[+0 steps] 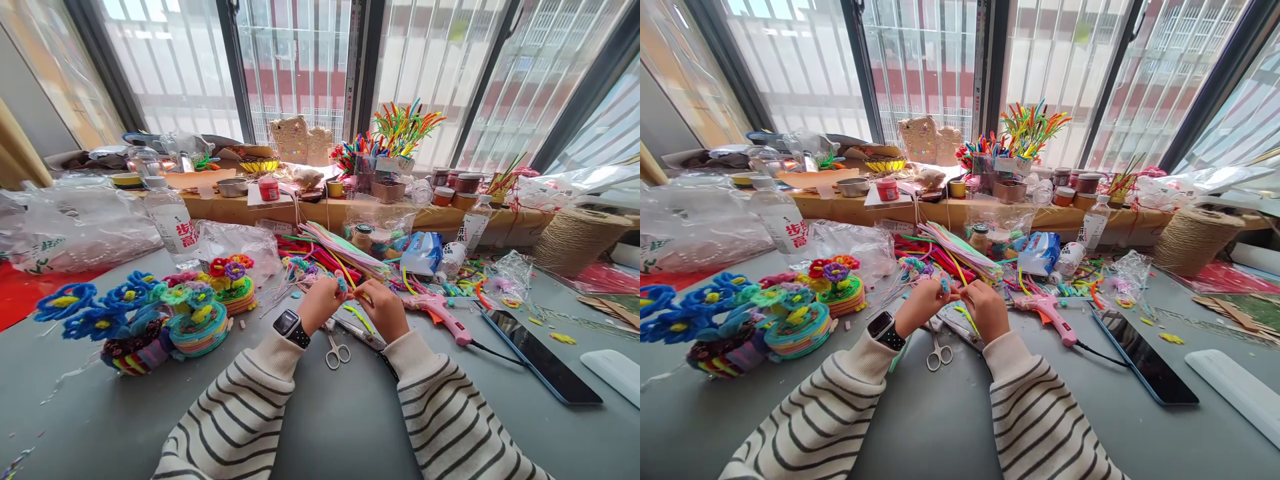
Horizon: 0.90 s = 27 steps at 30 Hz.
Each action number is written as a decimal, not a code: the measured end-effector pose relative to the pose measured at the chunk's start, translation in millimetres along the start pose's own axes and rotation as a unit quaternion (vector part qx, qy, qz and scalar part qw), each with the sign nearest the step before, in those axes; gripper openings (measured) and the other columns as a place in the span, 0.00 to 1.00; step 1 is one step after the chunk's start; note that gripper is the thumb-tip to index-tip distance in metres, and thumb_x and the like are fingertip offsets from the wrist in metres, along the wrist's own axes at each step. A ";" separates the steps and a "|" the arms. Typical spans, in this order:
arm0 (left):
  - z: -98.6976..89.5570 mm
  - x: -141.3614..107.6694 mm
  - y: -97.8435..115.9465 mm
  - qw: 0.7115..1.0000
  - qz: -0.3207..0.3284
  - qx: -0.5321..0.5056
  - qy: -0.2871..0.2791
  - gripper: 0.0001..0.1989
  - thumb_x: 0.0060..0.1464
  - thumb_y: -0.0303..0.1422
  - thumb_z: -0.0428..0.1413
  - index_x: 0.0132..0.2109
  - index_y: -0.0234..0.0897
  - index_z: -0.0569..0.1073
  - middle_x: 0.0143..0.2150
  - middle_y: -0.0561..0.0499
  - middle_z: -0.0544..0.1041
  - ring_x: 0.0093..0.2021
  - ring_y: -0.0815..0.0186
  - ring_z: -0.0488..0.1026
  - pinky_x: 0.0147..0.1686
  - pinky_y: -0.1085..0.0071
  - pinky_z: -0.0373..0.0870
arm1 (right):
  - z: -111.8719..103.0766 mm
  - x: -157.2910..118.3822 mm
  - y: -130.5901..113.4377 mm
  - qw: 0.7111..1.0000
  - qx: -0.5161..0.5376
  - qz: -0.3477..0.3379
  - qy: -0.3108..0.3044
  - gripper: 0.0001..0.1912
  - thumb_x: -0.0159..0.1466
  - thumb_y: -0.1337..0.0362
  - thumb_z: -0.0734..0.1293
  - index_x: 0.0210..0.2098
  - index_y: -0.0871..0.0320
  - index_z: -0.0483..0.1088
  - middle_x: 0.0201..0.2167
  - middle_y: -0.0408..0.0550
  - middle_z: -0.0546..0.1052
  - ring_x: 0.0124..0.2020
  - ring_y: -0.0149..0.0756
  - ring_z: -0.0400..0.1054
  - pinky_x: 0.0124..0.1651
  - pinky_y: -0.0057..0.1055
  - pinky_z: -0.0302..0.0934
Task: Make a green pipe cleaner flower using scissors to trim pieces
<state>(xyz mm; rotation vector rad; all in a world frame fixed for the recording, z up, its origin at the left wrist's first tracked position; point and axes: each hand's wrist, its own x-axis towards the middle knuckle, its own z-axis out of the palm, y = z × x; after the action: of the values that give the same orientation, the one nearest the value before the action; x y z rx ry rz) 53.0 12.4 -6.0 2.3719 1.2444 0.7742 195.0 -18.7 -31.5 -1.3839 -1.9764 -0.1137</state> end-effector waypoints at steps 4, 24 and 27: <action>1.6 -2.2 -8.4 1.000 -0.023 -0.001 0.014 0.07 0.44 0.30 0.51 0.22 0.34 0.70 0.21 0.49 0.74 0.24 0.67 0.70 0.27 0.74 0.64 | 3.6 -0.8 3.1 1.000 -0.006 -0.026 0.004 0.07 0.57 0.67 0.59 0.26 0.59 0.68 0.26 0.46 0.71 0.30 0.33 0.64 0.33 0.24 0.55; -3.4 -9.1 -11.6 0.972 -0.084 -0.215 0.048 0.08 0.43 0.34 0.51 0.27 0.33 0.70 0.22 0.48 0.74 0.23 0.66 0.71 0.22 0.74 0.66 | -3.2 0.4 11.2 0.948 0.272 0.166 0.022 0.17 0.58 0.54 0.55 0.35 0.61 0.66 0.28 0.47 0.70 0.21 0.29 0.58 0.25 0.25 0.54; -3.2 -8.7 -11.0 0.960 -0.106 -0.257 0.041 0.08 0.42 0.35 0.53 0.26 0.33 0.70 0.21 0.49 0.73 0.23 0.67 0.71 0.22 0.74 0.67 | -0.6 0.2 13.8 0.928 0.320 0.190 -0.017 0.18 0.58 0.52 0.55 0.26 0.60 0.65 0.20 0.43 0.68 0.18 0.27 0.56 0.21 0.24 0.51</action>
<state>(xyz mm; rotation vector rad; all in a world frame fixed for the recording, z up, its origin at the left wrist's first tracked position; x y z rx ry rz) 40.0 11.4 -12.0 1.7767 1.1341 0.9926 207.1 -12.9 -35.2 -1.2826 -1.5216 0.6798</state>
